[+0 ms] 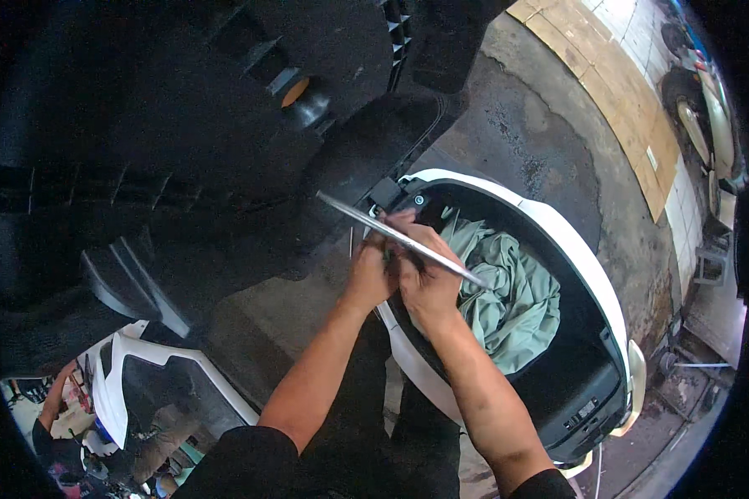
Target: The person manipulates a long metal rod with a rubber cap, then uses it to adjust components inside the storage compartment of a white electric scooter.
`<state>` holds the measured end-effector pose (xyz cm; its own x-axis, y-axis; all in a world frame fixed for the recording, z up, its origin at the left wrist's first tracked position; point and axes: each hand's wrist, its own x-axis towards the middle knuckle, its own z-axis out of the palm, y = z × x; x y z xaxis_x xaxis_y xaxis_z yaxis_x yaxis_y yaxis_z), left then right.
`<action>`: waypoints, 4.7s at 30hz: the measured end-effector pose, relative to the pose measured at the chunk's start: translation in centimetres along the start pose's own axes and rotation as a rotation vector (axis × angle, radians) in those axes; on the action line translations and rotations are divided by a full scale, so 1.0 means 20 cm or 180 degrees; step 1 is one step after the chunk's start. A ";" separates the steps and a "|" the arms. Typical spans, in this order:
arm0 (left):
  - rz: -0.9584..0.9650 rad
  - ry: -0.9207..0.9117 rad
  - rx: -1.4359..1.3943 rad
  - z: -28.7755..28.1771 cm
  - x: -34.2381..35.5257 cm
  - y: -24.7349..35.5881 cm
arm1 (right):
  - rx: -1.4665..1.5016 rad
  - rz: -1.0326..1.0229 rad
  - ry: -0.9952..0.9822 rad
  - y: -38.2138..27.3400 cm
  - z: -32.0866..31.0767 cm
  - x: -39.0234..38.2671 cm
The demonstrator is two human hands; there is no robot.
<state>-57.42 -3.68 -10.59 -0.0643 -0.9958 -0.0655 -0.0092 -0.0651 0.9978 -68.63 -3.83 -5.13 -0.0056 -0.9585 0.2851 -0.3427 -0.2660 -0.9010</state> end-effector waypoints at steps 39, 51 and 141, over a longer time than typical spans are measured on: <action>0.0610 0.0171 0.1030 -0.02 -0.04 0.01 | -0.0243 -0.0127 0.0573 0.08 0.05 -0.09; 0.0024 0.0446 0.0794 -0.08 -0.08 -0.10 | -0.0006 -0.0112 0.0238 0.02 0.08 -0.07; -0.0134 -0.0843 0.3521 0.39 -0.20 0.83 | -0.1966 0.0995 0.0110 -0.34 -0.64 -1.03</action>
<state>-65.05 -0.35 6.25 -0.2508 -0.9406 -0.2289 -0.8833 0.1256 0.4517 -78.22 19.04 -0.78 -0.2177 -0.9741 0.0619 -0.7920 0.1392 -0.5944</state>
